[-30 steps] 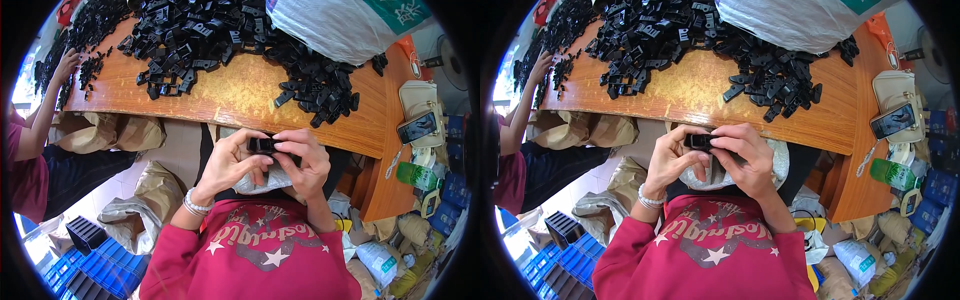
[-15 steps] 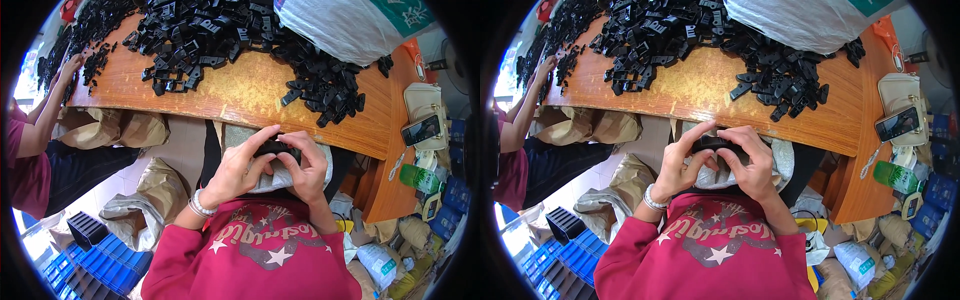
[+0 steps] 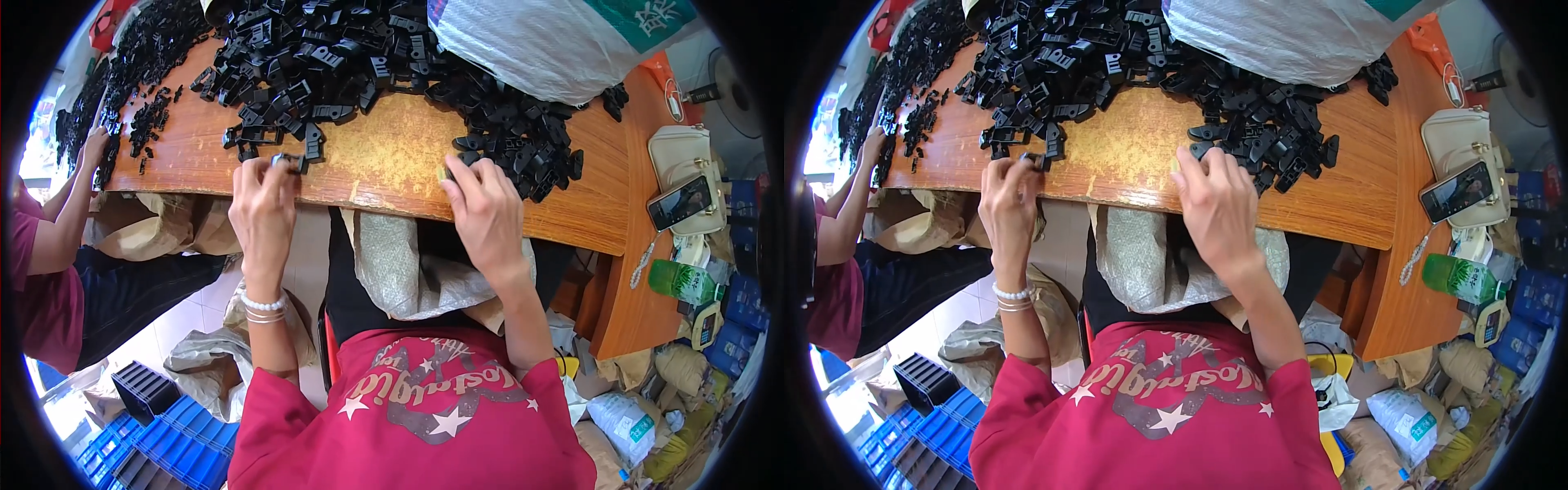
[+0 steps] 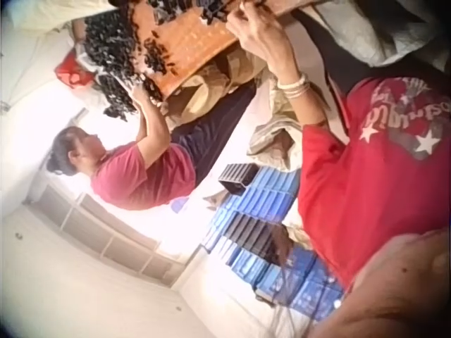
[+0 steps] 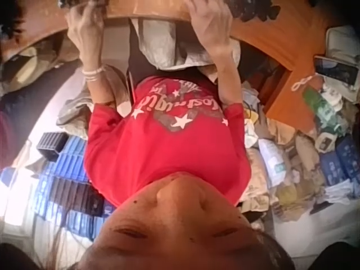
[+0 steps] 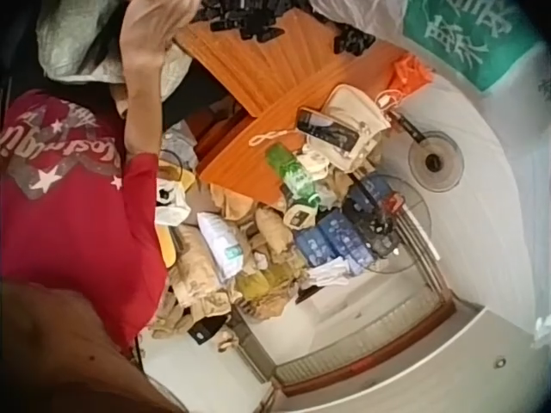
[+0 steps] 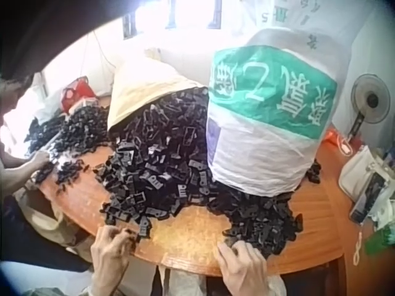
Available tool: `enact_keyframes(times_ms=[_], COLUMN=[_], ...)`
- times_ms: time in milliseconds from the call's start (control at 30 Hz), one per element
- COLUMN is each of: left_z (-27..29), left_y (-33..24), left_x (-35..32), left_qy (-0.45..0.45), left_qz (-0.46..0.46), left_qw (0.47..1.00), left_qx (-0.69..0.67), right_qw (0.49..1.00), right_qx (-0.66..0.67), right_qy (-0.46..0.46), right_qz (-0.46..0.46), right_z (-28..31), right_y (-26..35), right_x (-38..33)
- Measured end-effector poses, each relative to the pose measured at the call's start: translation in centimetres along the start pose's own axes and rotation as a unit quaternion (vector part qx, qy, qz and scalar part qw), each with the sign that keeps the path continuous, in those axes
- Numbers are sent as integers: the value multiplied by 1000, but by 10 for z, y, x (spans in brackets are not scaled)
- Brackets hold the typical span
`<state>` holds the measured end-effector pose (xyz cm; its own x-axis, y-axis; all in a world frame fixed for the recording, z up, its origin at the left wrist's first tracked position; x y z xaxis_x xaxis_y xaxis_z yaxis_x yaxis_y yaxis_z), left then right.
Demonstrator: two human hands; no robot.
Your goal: The worker is manually assembling small black plastic components at a workshop table.
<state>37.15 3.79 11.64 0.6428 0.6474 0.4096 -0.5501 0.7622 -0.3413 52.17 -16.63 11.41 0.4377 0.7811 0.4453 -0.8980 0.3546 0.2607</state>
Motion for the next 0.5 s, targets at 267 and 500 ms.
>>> enact_keyframes(times_ms=[267,500], left_z=[-7,-34], left_y=[-11,-84], left_x=[-27,-52], left_qy=[30,361], left_qz=[62,171], left_qw=[954,618], left_qx=[-292,-677], right_qw=[989,958], right_qx=[111,248], right_qy=[-75,-112], right_qz=[-56,-93], right_z=[-3,9], right_y=[0,-4], right_x=[-19,-31])
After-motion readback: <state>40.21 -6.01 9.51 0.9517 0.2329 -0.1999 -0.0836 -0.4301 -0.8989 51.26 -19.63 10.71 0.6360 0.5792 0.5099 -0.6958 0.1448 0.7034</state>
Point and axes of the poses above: each hand's wrist, its own x-axis towards the middle knuckle, its own z-axis out of the back of the hand, y = z × x, the point moved 6 cm from there along x, towards the middle knuckle, and after that the axes turned 11 degrees about z, right-handed, at the moved point
